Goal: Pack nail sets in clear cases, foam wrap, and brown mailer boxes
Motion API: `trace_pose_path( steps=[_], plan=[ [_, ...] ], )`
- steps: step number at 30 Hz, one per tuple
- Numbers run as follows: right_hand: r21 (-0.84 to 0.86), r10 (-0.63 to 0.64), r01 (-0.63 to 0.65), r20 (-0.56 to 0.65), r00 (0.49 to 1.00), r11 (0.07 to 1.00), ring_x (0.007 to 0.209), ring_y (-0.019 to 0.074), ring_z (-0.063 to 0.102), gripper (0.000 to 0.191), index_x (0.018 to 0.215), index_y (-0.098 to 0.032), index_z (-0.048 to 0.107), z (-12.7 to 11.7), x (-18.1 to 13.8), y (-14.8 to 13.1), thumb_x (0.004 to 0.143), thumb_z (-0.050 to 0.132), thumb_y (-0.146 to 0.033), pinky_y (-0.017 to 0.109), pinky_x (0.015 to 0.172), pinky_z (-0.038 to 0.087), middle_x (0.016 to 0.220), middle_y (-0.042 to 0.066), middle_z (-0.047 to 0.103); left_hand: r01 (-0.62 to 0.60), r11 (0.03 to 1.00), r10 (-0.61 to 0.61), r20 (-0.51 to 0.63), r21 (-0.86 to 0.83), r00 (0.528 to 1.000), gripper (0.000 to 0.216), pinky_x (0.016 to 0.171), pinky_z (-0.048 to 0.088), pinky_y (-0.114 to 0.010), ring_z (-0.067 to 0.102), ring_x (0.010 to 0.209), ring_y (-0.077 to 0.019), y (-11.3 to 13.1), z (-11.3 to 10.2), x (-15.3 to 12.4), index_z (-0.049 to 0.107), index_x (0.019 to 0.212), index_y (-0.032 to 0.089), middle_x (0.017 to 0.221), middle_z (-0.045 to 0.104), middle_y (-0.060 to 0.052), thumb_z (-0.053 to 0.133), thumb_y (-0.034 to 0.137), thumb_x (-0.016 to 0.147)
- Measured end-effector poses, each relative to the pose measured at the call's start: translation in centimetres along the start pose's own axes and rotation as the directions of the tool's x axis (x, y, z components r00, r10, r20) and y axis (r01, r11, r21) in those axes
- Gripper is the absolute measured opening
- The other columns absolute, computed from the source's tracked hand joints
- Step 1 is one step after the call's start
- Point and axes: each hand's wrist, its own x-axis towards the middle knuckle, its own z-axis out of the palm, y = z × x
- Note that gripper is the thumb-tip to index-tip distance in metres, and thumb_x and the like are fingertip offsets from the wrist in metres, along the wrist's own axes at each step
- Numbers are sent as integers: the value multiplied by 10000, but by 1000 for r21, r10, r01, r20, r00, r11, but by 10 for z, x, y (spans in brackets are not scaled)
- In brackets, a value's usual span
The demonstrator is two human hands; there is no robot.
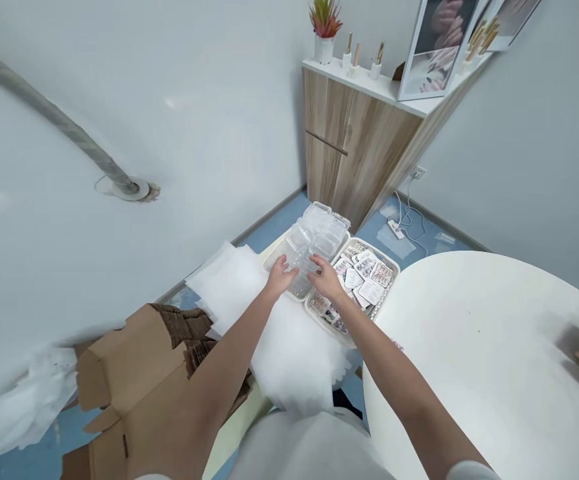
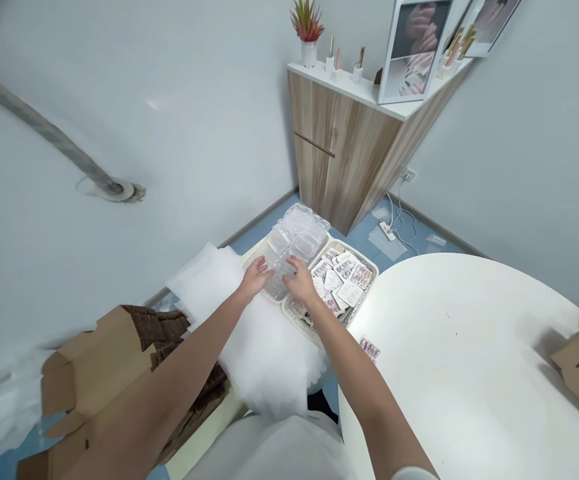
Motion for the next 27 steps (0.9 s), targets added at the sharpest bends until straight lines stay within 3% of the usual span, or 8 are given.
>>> trace_pose_path(
  steps=[3,8,13,20,27],
  plan=[
    [6,-41,41,5,999,999,1152,226,387,545,1118,-240,507,7,24,-4,582,560,-153,368,880,391,1344,31,323,40,995,-39,7,-88,999,704,917,372,-323,340,1214,-233,3,3,23,256,1298,185,1387,231,-138,602,237,686],
    [-45,-28,31,49,998,999,968,203,496,623,1189,-242,437,16,51,-3,585,559,-148,378,857,404,1403,43,180,66,970,-70,-9,-236,998,657,924,373,-291,296,1241,-202,8,11,49,222,1307,177,1405,193,-105,498,174,711],
    [-49,-65,67,31,997,997,932,190,499,626,1182,-225,433,20,58,2,575,549,-125,371,844,413,1381,52,225,83,930,-79,26,-358,997,558,943,350,-290,340,1213,-168,13,16,56,314,1255,194,1365,304,-55,434,117,716],
    [-88,-138,136,-21,990,987,949,180,489,594,1178,-228,410,21,37,-2,603,514,-121,353,809,440,1267,59,402,108,848,-183,-95,-519,978,544,947,319,-275,372,1184,-156,12,8,29,385,1195,222,1297,398,-45,492,131,670],
    [-116,-219,204,-136,966,972,980,188,482,499,1131,-225,466,15,-32,-20,639,518,-161,339,770,445,1144,59,496,56,836,-130,-97,-546,987,506,813,404,-278,511,978,-129,9,-2,-35,403,1173,224,1089,500,-56,526,202,682]
  ],
)
